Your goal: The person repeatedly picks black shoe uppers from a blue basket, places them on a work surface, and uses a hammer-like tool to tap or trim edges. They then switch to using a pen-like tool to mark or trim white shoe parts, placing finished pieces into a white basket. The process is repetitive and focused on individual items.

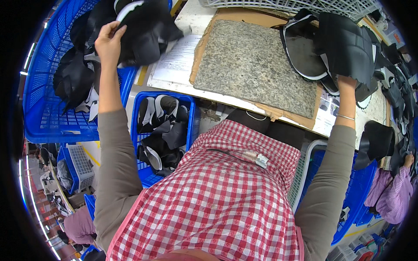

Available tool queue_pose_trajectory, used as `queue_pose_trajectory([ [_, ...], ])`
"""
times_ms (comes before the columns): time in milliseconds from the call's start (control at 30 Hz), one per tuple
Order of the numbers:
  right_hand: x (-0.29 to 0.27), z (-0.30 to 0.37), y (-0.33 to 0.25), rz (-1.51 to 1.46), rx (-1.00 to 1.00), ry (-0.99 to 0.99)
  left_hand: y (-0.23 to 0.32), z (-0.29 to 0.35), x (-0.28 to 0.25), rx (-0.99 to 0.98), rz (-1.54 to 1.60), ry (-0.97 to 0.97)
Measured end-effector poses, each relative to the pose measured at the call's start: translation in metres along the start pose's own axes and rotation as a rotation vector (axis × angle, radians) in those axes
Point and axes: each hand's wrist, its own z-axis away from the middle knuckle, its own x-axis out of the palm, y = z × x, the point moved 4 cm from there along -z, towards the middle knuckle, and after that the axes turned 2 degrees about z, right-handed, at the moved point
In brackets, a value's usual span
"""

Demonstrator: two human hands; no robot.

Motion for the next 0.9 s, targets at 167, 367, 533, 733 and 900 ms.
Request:
queue_pose_trajectory([
  [167,0.029,0.044,0.034,0.167,0.079,-0.331,0.123,0.073,0.05,0.357,0.044,-0.281],
  [367,-0.016,0.081,0.02,-0.365,0.223,-0.409,0.151,0.185,0.144,0.258,-0.174,-1.074],
  [533,-0.061,0.095,-0.015,-0.598,0.251,-0.181,0.154,0.183,0.165,0.052,0.328,-1.067],
  [733,-0.084,0.083,-0.042,-0.638,0.364,-0.234,0.166,0.199,0.19,-0.014,0.106,-1.03],
  [900,-0.082,0.069,-0.026,-0.643,0.221,0.039,0.174,0.223,0.188,-0.252,0.073,-1.013],
])
